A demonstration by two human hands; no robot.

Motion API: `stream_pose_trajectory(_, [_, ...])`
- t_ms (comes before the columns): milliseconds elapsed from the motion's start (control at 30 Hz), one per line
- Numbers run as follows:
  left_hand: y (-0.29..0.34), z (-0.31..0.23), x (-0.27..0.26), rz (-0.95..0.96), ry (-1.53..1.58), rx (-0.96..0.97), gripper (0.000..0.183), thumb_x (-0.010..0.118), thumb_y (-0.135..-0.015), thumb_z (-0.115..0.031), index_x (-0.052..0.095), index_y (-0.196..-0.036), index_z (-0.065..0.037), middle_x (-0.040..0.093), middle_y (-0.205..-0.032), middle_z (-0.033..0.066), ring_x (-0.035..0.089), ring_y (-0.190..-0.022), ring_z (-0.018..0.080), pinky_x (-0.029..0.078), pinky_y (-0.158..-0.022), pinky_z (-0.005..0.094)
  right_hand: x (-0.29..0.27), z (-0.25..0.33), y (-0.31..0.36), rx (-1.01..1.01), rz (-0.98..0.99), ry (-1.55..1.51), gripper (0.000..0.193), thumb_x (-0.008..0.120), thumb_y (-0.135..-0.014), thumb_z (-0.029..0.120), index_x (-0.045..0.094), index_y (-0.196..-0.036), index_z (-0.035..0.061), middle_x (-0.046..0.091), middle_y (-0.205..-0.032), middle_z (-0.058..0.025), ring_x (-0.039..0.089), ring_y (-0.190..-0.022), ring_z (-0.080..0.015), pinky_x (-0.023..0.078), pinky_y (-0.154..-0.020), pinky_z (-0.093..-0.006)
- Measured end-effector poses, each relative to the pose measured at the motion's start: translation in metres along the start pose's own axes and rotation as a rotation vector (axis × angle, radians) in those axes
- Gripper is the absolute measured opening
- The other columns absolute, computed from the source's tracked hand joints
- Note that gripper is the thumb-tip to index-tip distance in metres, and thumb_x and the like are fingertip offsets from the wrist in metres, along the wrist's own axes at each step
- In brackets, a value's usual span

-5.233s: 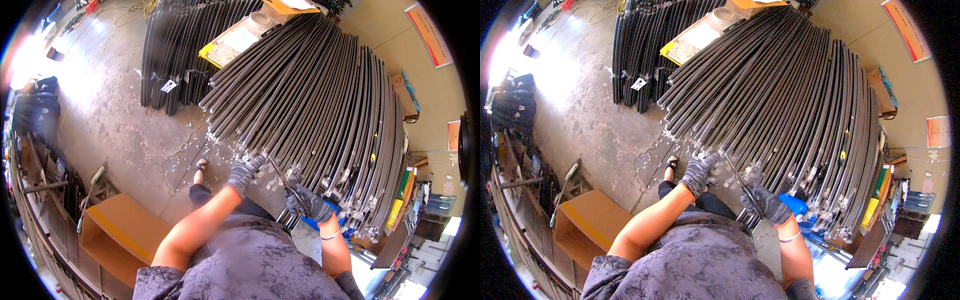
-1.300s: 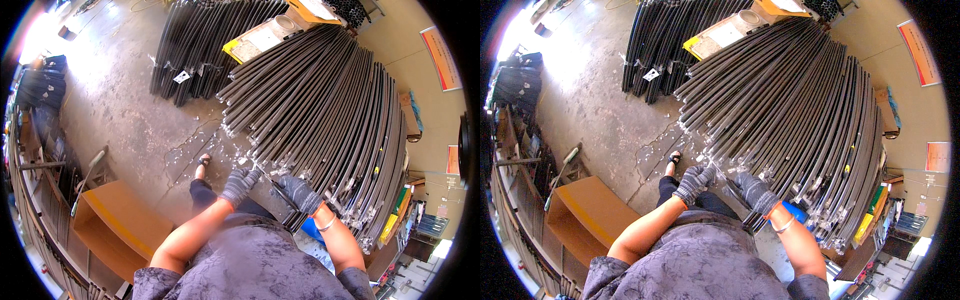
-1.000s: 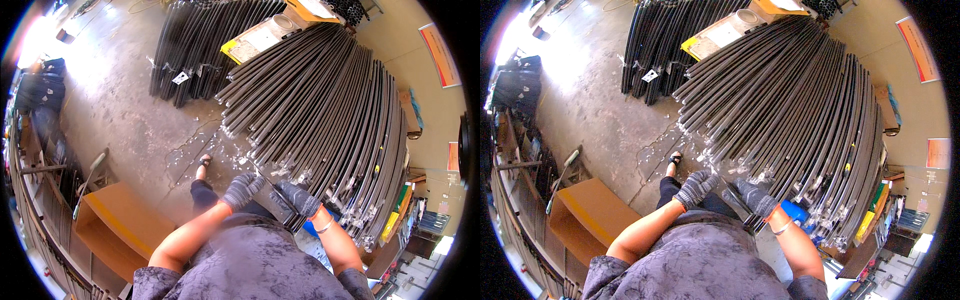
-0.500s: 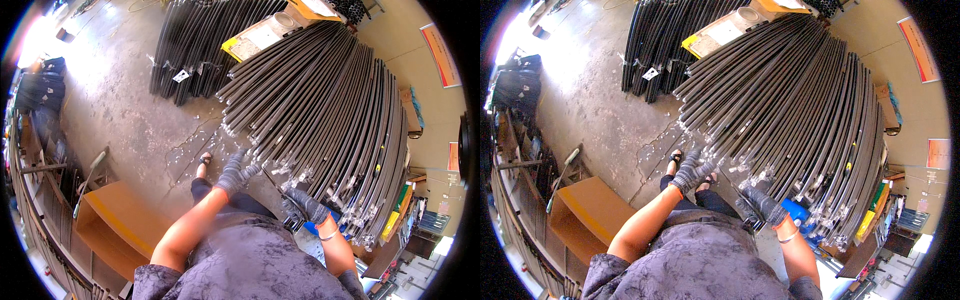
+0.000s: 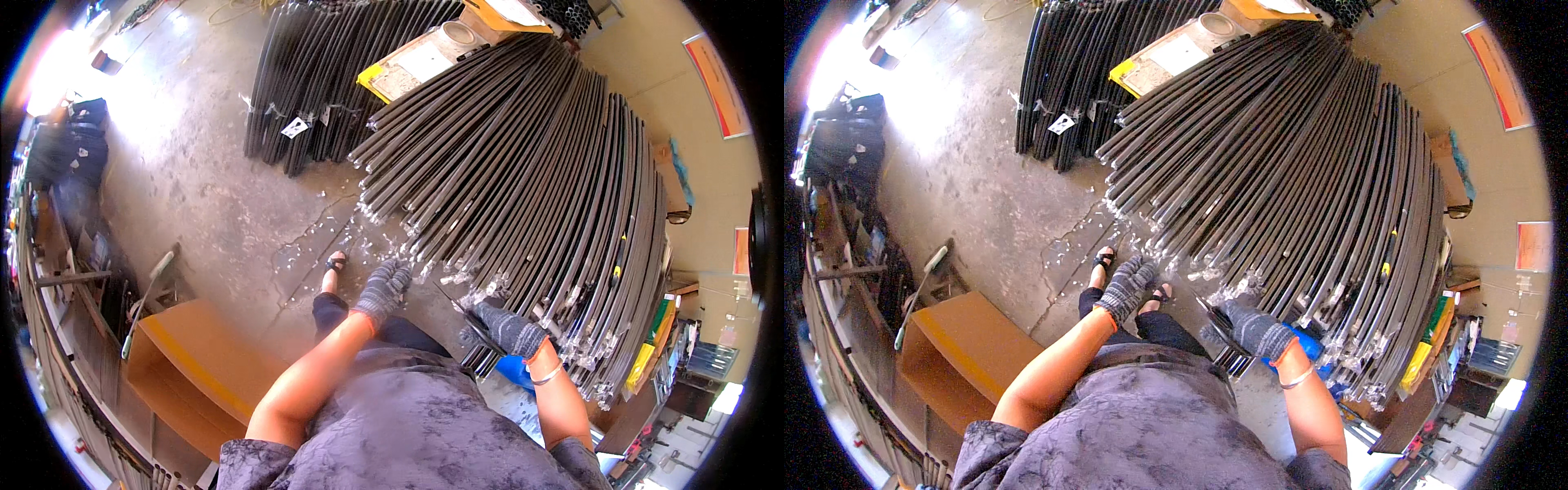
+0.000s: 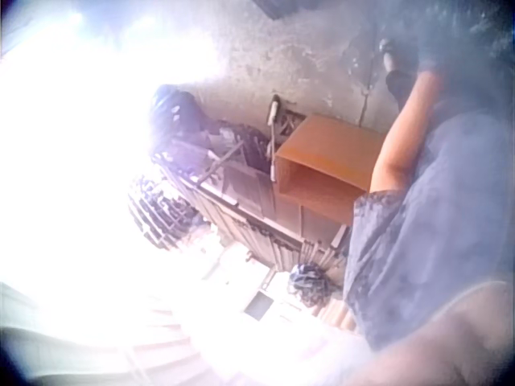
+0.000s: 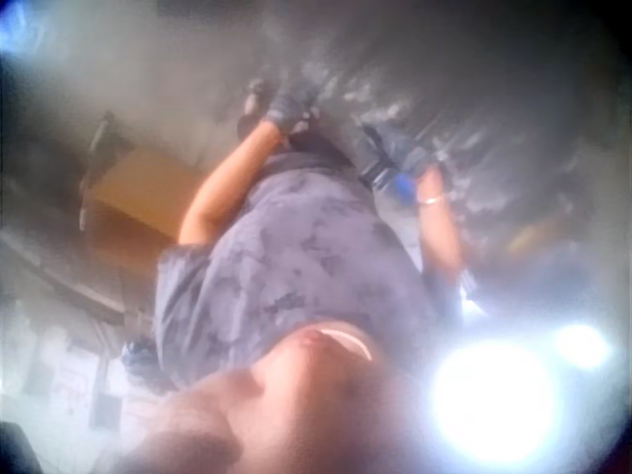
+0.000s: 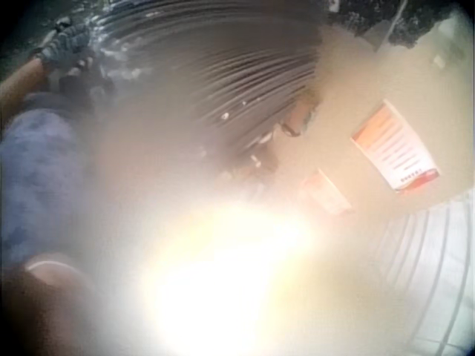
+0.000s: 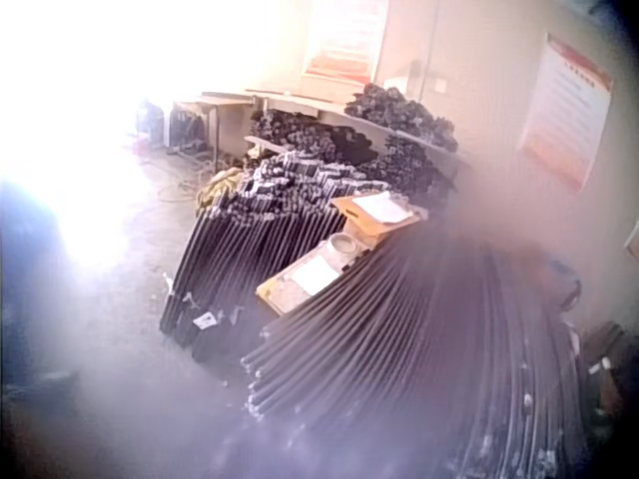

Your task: The person uses scissors to cut a plastic tie from a bundle of metal rods, writes codes on square labels with a marker, and then attaches the labels to the ends of the rods with tape.

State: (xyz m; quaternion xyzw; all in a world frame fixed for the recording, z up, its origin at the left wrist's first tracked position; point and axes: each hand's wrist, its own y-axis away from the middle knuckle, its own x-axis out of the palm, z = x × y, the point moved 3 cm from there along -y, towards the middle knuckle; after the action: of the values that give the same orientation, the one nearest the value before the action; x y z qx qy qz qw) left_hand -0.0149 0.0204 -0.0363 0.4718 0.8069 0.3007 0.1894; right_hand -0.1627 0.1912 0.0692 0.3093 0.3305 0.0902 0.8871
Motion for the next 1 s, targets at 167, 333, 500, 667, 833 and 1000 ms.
stream_pose_trajectory(167, [0.0, -0.001, 0.005, 0.179, 0.082, 0.096, 0.044, 0.061, -0.08, -0.004, 0.054, -0.123, -0.005, 0.058, -0.115, 0.0123, 0.059, -0.104, 0.0263, 0.047, -0.09, 0.0323, 0.018, -0.035, -0.018, -0.079, -0.14, -0.223, 0.034, 0.055, -0.09, 0.029, 0.059, -0.107, -0.0002, 0.062, -0.096, -0.0249, 0.062, -0.092, -0.0339, 0.047, -0.081, -0.0396])
stream_pose_trajectory(333, [-0.006, 0.009, 0.002, 0.275, -0.102, 0.273, 0.056, 0.068, -0.072, -0.002, 0.052, -0.126, -0.006, 0.058, -0.105, 0.0108, 0.061, -0.093, 0.0252, 0.05, -0.083, 0.0326, 0.006, -0.016, -0.034, 0.054, -0.074, 0.099, 0.029, 0.059, -0.088, 0.029, 0.064, -0.093, 0.0015, 0.064, -0.082, -0.0206, 0.063, -0.075, -0.0309, 0.048, -0.069, -0.0413])
stream_pose_trajectory(500, [-0.013, 0.02, 0.001, 0.182, 0.017, 0.248, 0.04, 0.068, -0.078, -0.006, 0.057, -0.117, -0.003, 0.062, -0.095, 0.0071, 0.062, -0.081, 0.0199, 0.05, -0.071, 0.03, 0.013, -0.019, -0.032, 0.143, 0.049, -0.127, 0.019, 0.056, -0.09, 0.013, 0.064, -0.102, 0.001, 0.065, -0.086, -0.0127, 0.06, -0.077, -0.0204, 0.049, -0.074, -0.0351])
stream_pose_trajectory(667, [-0.014, 0.022, 0.01, -0.137, 0.678, 0.022, 0.018, 0.064, -0.087, -0.015, 0.064, -0.101, -0.003, 0.065, -0.083, 0.002, 0.06, -0.075, 0.0134, 0.048, -0.064, 0.0287, 0.01, -0.006, -0.016, 0.065, 0.08, -0.295, 0.035, 0.047, -0.093, 0.008, 0.052, -0.126, -0.0019, 0.057, -0.124, -0.0137, 0.053, -0.113, -0.0193, 0.04, -0.1, -0.0294])
stream_pose_trajectory(833, [-0.004, 0.005, 0.002, -0.069, 0.566, -0.085, 0.018, 0.061, -0.088, -0.017, 0.065, -0.098, -0.002, 0.065, -0.084, 0.0044, 0.059, -0.073, 0.0147, 0.048, -0.063, 0.0295, 0.01, -0.008, -0.044, -0.079, -0.037, -0.027, 0.031, 0.05, -0.091, 0.017, 0.055, -0.117, -0.001, 0.06, -0.111, -0.0218, 0.058, -0.104, -0.0317, 0.045, -0.09, -0.0366])
stream_pose_trajectory(1000, [-0.006, 0.021, 0.004, -0.103, 0.526, 0.041, 0.018, 0.062, -0.088, -0.016, 0.065, -0.096, -0.001, 0.065, -0.085, 0.0074, 0.061, -0.077, 0.0167, 0.05, -0.067, 0.0298, -0.006, 0.027, -0.063, -0.008, -0.004, 0.082, 0.035, 0.054, -0.089, 0.028, 0.057, -0.111, -0.0004, 0.061, -0.104, -0.0254, 0.06, -0.097, -0.0395, 0.047, -0.083, -0.0429])
